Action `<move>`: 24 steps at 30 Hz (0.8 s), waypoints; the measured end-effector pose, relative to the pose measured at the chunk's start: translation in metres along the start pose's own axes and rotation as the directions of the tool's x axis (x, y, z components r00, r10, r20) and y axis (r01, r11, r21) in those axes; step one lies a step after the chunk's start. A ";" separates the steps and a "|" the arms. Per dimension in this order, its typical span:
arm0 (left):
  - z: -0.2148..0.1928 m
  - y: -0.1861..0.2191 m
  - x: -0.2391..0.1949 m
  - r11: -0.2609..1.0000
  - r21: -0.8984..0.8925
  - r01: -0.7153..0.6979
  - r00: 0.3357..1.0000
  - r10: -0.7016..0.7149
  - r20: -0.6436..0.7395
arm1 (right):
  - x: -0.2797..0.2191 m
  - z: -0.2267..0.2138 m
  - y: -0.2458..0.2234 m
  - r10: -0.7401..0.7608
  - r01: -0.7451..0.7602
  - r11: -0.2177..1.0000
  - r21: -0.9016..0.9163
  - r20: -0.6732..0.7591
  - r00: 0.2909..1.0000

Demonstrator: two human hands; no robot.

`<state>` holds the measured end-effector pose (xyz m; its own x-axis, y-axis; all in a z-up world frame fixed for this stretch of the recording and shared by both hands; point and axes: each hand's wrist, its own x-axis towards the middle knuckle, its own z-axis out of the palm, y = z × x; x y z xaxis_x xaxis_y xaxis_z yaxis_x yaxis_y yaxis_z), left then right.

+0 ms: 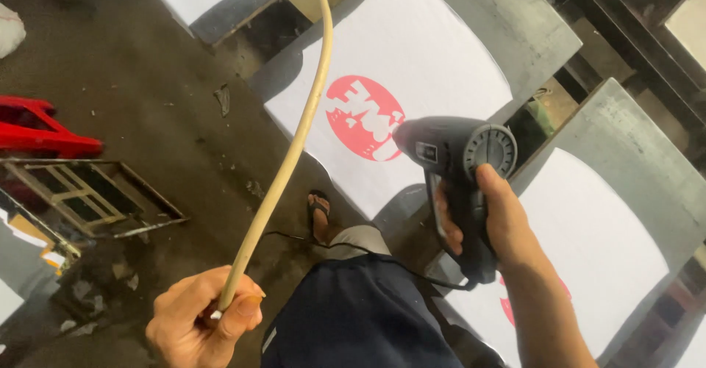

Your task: Using a heat gun to dry the ink on screen-printed shirts.

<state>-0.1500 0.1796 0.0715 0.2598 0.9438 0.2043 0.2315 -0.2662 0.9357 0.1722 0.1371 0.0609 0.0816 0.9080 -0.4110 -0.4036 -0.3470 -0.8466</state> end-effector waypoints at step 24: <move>-0.088 -0.047 0.212 0.966 -0.240 -0.100 0.948 0.165 0.273 | 0.044 0.082 -0.010 0.118 -0.115 0.993 0.030 -0.377 0.919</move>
<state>-0.1882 0.4090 0.0963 0.5403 0.7970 0.2700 -0.0271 -0.3042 0.9522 0.1055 0.2001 0.0786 0.3714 0.7045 -0.6048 -0.4374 -0.4418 -0.7832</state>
